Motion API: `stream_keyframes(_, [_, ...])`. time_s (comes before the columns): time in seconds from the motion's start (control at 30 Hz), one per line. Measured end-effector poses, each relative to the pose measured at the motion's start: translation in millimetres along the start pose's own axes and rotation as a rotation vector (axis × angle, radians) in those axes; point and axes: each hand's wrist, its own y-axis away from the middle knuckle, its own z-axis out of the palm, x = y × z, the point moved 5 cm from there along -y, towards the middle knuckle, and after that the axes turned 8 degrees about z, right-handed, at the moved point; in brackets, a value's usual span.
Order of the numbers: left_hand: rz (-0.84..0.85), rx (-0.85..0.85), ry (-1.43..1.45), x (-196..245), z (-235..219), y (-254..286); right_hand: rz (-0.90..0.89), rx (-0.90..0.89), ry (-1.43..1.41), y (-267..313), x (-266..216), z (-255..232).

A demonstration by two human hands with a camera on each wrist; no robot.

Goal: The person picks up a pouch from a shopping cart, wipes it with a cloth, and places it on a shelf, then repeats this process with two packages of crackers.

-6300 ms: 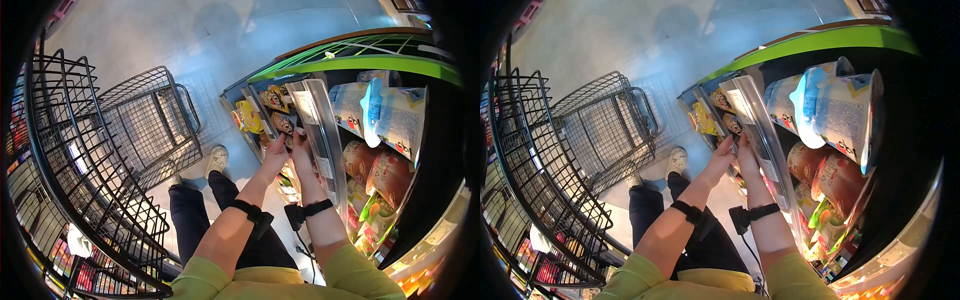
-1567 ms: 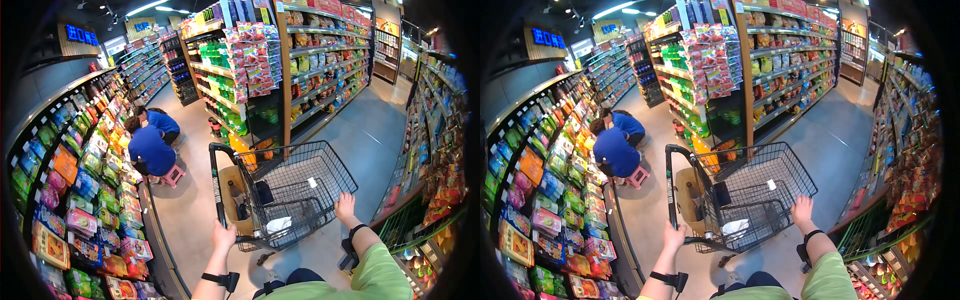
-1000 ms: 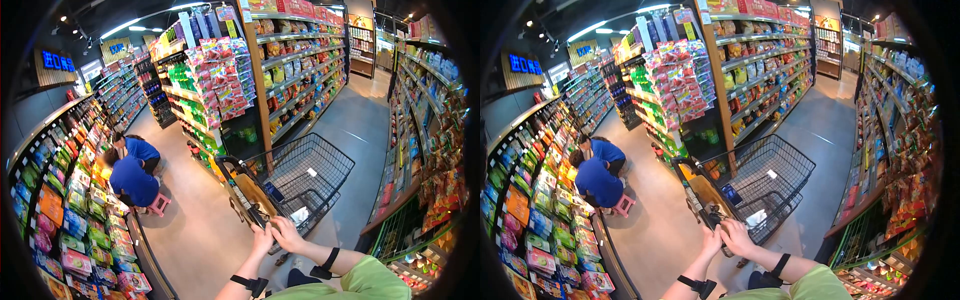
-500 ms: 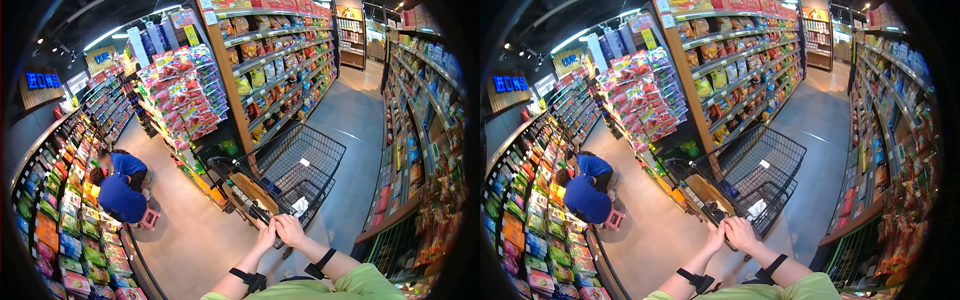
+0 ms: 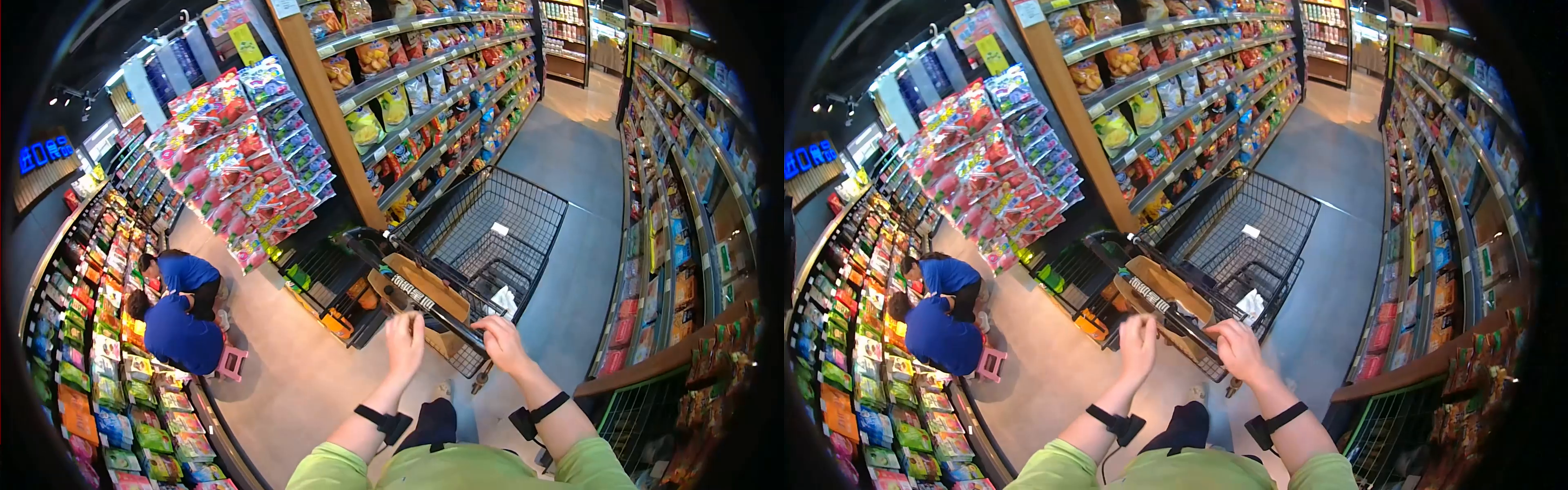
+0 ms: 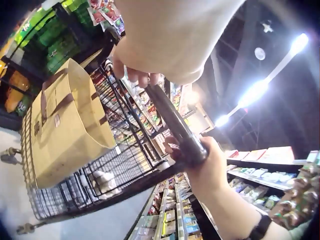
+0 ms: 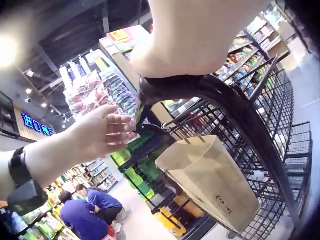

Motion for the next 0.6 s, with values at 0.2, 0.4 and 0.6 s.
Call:
stream_keyframes(0.2, [0.374, -0.013, -0.235, -14, 44, -131, 0.118, -0.003, 0.006, -58, 54, -32])
stream_keyframes(0.4, [0.529, -0.320, -0.306, -32, 152, -204, 0.163, 0.069, 0.075, -104, 113, -66])
stream_keyframes(0.6, [0.387, -0.305, -0.272, -20, 219, -250, 0.234, 0.120, 0.036, -149, 167, -102])
